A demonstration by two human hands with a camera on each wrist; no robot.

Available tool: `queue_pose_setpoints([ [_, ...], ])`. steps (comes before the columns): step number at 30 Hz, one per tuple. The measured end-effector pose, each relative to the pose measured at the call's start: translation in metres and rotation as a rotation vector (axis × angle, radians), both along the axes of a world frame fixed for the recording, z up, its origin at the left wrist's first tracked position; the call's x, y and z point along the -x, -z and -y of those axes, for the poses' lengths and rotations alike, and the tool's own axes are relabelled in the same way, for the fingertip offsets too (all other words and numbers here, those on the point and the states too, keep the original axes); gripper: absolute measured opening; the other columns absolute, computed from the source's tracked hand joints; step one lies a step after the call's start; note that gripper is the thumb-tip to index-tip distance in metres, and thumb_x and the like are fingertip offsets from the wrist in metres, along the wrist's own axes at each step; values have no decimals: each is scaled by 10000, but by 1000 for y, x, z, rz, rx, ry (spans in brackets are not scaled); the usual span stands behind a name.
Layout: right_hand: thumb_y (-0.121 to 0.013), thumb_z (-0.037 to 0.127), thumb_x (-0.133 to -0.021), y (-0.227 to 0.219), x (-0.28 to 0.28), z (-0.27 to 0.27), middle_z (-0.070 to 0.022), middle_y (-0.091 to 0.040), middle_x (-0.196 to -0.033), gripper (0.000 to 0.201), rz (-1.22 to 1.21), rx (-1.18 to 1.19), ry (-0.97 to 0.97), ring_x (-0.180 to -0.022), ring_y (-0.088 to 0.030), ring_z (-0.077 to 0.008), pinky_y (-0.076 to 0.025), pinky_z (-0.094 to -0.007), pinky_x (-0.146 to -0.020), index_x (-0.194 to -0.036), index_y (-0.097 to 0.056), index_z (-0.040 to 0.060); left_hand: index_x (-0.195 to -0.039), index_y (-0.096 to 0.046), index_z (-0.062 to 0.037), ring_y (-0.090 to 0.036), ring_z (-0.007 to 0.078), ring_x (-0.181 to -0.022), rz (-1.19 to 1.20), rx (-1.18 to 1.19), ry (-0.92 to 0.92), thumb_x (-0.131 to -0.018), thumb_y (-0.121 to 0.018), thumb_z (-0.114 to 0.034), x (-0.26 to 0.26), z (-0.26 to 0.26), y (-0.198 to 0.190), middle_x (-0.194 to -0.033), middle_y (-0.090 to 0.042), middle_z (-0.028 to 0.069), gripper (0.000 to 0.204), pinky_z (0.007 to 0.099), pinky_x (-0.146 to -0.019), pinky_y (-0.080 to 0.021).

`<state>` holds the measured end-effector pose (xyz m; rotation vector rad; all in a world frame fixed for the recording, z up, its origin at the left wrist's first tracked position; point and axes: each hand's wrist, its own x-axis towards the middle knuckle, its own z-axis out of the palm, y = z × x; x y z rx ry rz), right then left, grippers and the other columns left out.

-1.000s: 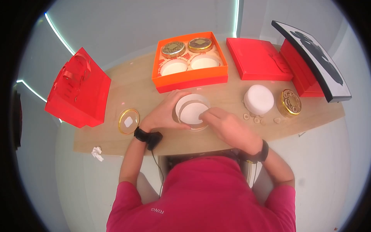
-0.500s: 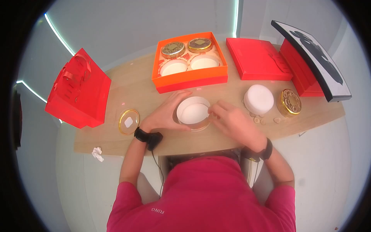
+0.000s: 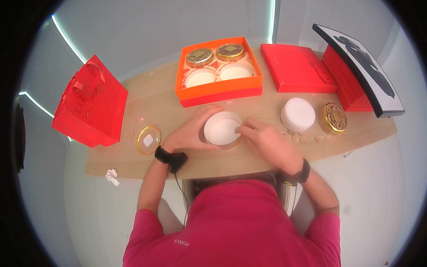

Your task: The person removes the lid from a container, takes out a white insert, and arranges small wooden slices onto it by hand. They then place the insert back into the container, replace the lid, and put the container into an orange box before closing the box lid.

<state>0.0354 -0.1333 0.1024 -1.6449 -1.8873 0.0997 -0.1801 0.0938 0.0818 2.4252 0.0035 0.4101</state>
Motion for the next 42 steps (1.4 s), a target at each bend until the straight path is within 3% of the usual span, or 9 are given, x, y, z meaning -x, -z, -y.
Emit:
queue_pose_setpoints([
  [8,-746,41,-991,-5,-12,3,-119,-743,-1209,233,-7,-52,129,-979,-760,-401,-610,-494,-818,-1219,-777,81,-1690,-454,-35,-424,377,-1623,-35,31,2,-791,-1023,-406,1,0,1,-1692,-482,187,1127,513,-1342,-374],
  [11,-788,27,-993,-13,-16,5,-115,-761,-1167,180,-20,-62,177,-996,-770,-363,-619,-449,-858,-1172,-792,46,-1689,-453,-25,-419,375,-1631,-45,49,-6,-834,-997,-407,0,-1,4,-1703,-473,192,1082,510,-1344,-371],
  [17,-810,70,-995,-4,-12,5,-110,-759,-1164,166,14,5,-77,-975,-766,-342,-620,-446,-864,-1159,-810,41,-1682,-465,-8,-409,379,-1640,-82,28,5,-877,-968,-420,0,-1,6,-1718,-461,199,1035,510,-1349,-366],
  [38,-799,69,-990,-3,-15,6,-103,-757,-1371,235,107,100,-136,-1088,-776,-334,-632,-439,-933,-1223,-829,75,-1721,-432,-1,-387,404,-1659,-136,-9,-23,-851,-973,-500,2,-4,13,-1742,-444,236,1140,512,-1365,-341],
  [42,-765,80,-995,-9,-17,8,-135,-759,-1339,296,11,48,39,-1147,-755,-386,-610,-482,-977,-1288,-796,51,-1725,-423,0,-398,404,-1649,-135,-1,-22,-827,-989,-495,2,-3,10,-1734,-451,234,1171,511,-1361,-345],
])
